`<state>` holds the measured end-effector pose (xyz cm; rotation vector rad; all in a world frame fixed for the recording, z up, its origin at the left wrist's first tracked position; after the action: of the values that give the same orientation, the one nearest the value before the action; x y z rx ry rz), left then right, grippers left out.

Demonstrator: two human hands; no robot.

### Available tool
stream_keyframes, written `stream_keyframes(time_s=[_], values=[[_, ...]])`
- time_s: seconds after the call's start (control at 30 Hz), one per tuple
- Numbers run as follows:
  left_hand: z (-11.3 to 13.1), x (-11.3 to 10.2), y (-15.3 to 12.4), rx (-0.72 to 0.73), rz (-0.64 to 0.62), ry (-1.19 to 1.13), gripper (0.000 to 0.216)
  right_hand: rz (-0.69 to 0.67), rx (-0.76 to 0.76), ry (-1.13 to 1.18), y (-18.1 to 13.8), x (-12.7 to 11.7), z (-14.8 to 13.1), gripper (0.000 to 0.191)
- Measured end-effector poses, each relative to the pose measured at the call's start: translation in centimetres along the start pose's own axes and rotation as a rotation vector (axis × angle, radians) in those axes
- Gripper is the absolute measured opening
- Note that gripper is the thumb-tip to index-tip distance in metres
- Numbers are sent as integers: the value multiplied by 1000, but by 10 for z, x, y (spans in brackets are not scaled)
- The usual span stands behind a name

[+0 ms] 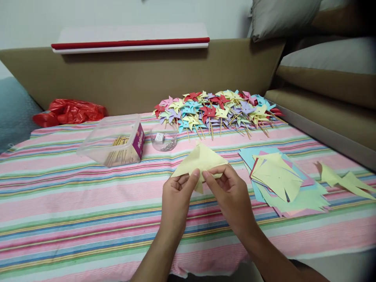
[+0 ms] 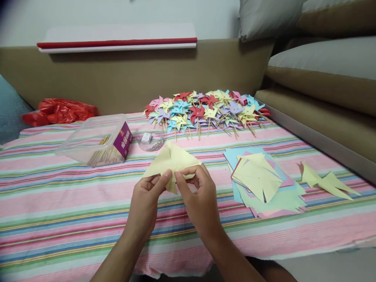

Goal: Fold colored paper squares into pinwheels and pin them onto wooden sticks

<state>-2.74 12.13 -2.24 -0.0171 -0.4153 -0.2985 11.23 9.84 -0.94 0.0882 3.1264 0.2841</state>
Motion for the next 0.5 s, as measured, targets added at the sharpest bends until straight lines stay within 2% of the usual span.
stream_keyframes(time_s=[0.23, 0.5], values=[[-2, -2, 0, -8, 29, 7, 32, -3, 2, -39, 0, 0, 0, 22], [-3, -10, -4, -18, 98, 64, 25, -76, -33, -102, 0, 6, 0, 19]])
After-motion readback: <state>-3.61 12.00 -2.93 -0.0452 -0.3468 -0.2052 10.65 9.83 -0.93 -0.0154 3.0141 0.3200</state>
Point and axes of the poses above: each hand's wrist, its own y-axis towards the middle knuckle, its own x-axis out of the palm, z = x × y, the point moved 9 cm from there along y, towards the middle knuckle, and after that the axes turned 15 degrees about -z, right-handed, at the moved point
